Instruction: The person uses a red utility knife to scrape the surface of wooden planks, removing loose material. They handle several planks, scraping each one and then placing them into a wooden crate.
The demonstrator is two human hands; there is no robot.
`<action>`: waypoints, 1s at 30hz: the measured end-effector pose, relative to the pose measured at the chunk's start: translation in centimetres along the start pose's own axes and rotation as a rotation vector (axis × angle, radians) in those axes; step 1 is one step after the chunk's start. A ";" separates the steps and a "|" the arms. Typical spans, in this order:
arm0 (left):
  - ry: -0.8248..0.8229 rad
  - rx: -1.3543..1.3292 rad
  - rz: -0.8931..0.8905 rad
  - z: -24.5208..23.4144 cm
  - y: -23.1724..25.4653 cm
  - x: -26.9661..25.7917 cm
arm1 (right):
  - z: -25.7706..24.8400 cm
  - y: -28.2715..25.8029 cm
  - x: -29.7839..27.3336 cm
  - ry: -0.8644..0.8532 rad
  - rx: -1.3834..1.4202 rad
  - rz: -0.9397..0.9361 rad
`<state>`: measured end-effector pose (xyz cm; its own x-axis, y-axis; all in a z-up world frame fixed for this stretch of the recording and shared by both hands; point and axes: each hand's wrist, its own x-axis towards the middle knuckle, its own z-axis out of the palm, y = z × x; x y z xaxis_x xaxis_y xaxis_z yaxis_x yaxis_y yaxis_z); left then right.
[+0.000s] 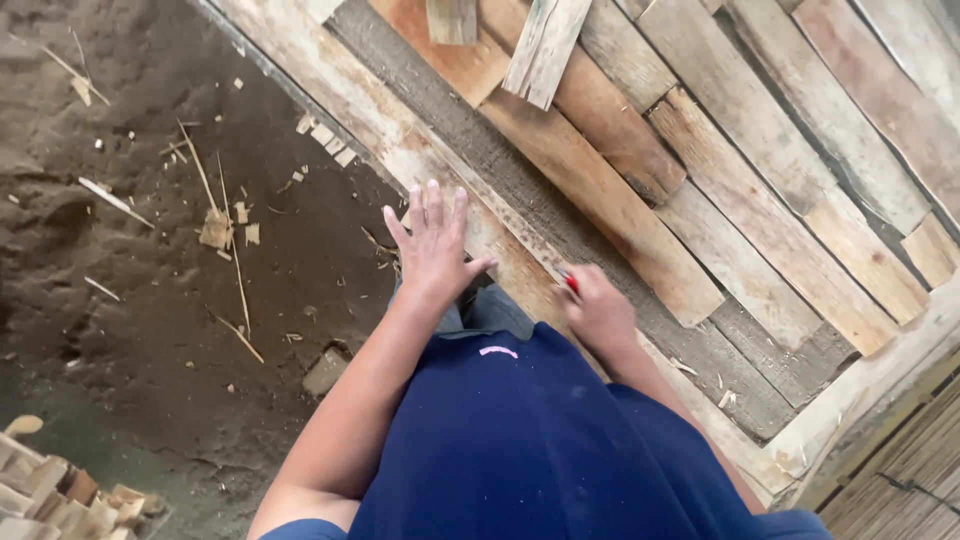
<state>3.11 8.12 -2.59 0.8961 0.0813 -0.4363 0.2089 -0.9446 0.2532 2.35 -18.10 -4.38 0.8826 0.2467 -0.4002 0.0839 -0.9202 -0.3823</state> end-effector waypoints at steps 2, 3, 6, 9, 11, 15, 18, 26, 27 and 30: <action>0.088 -0.025 0.034 1.4 -0.3 -0.3 | 2.2 -1.1 1.8 0.018 0.016 0.019; 0.178 -0.056 0.056 2.0 -0.7 -0.4 | 3.4 -1.8 2.8 0.030 0.028 0.027; 0.253 -0.184 0.027 2.9 -1.2 -0.9 | 3.1 -1.1 4.7 -0.094 0.115 0.100; 0.641 -0.625 0.068 2.9 -0.9 -2.6 | 0.7 -1.0 3.8 -0.098 0.333 0.038; 0.409 -1.073 -0.132 0.7 0.0 -3.1 | -2.0 -2.6 2.9 -0.193 0.543 0.131; -0.186 -1.889 -0.282 1.9 1.8 -2.2 | -8.7 -8.5 0.3 -0.352 0.878 0.245; -0.333 -1.924 -0.187 1.7 2.3 -2.4 | -3.1 -2.8 2.1 -0.460 1.108 0.211; -0.425 -1.768 -0.185 4.7 0.4 0.8 | -1.1 -5.1 2.0 -0.151 1.142 0.226; -0.452 -1.688 -0.170 4.9 0.2 0.7 | -0.7 -5.5 2.1 -0.055 1.089 0.200; -0.541 -1.659 -0.190 0.7 0.8 0.3 | 0.1 -4.7 2.6 -0.166 1.256 0.309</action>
<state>3.30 7.12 -3.13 0.6668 -0.2895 -0.6867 0.7377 0.3870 0.5532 4.15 -13.12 -3.73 0.7124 0.1951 -0.6741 -0.6779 -0.0570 -0.7329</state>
